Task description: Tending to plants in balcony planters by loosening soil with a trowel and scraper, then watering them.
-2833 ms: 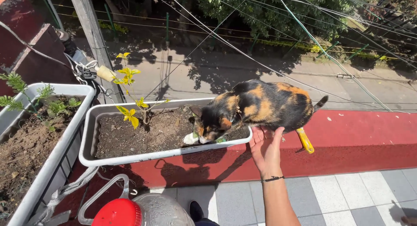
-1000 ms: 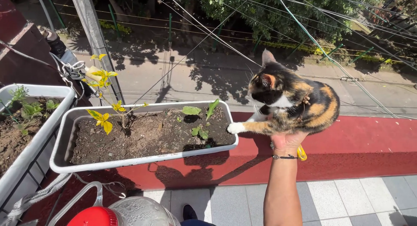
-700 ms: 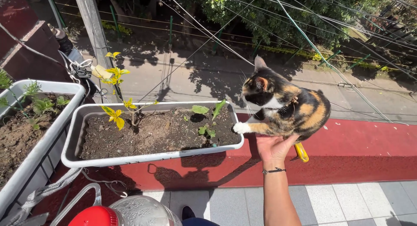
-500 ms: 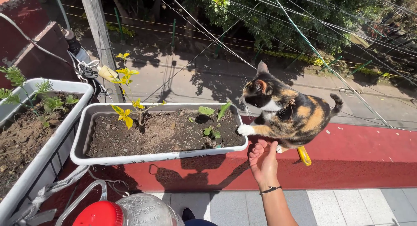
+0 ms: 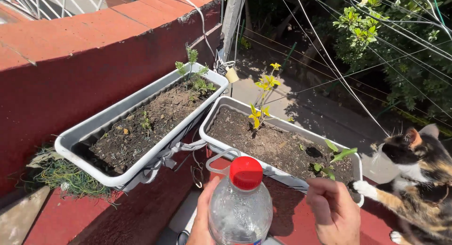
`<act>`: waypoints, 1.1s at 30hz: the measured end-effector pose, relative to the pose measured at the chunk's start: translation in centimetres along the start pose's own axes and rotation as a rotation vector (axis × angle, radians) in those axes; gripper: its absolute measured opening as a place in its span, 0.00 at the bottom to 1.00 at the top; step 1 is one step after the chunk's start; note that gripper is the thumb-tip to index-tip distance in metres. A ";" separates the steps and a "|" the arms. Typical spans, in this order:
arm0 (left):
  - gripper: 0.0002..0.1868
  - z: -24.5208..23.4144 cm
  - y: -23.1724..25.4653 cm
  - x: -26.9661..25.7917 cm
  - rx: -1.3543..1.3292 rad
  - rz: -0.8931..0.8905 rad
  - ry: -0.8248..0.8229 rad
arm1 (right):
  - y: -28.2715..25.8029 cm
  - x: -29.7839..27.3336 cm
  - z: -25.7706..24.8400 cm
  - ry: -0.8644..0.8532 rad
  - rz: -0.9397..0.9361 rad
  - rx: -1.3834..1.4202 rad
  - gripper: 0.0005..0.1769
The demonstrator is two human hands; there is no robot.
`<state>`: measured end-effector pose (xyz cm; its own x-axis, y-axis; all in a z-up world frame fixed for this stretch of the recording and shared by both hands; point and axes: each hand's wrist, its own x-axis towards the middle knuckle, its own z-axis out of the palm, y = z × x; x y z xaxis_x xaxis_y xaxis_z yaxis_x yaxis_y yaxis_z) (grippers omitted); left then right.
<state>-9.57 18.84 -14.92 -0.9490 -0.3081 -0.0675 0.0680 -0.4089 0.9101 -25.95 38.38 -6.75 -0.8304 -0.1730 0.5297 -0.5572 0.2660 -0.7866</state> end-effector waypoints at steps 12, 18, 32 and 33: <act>0.72 0.0 3.3 3.7 -0.050 0.188 0.102 | -5.0 6.7 5.4 -0.788 -0.272 -0.086 0.44; 0.63 1.6 5.8 6.7 -0.400 0.437 -0.019 | -2.8 0.4 8.6 -0.351 0.146 0.302 0.59; 0.53 7.0 10.5 12.8 -0.729 0.105 0.016 | -5.7 2.8 9.8 0.156 0.178 0.431 0.61; 0.60 6.5 11.6 12.6 -0.485 -0.069 0.050 | -4.1 3.4 9.3 0.124 0.154 0.447 0.62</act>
<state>-22.72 15.80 -2.53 -0.9411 -0.3021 -0.1517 0.1520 -0.7790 0.6084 -26.59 27.90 -4.68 -0.9118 -0.0421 0.4084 -0.3975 -0.1584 -0.9038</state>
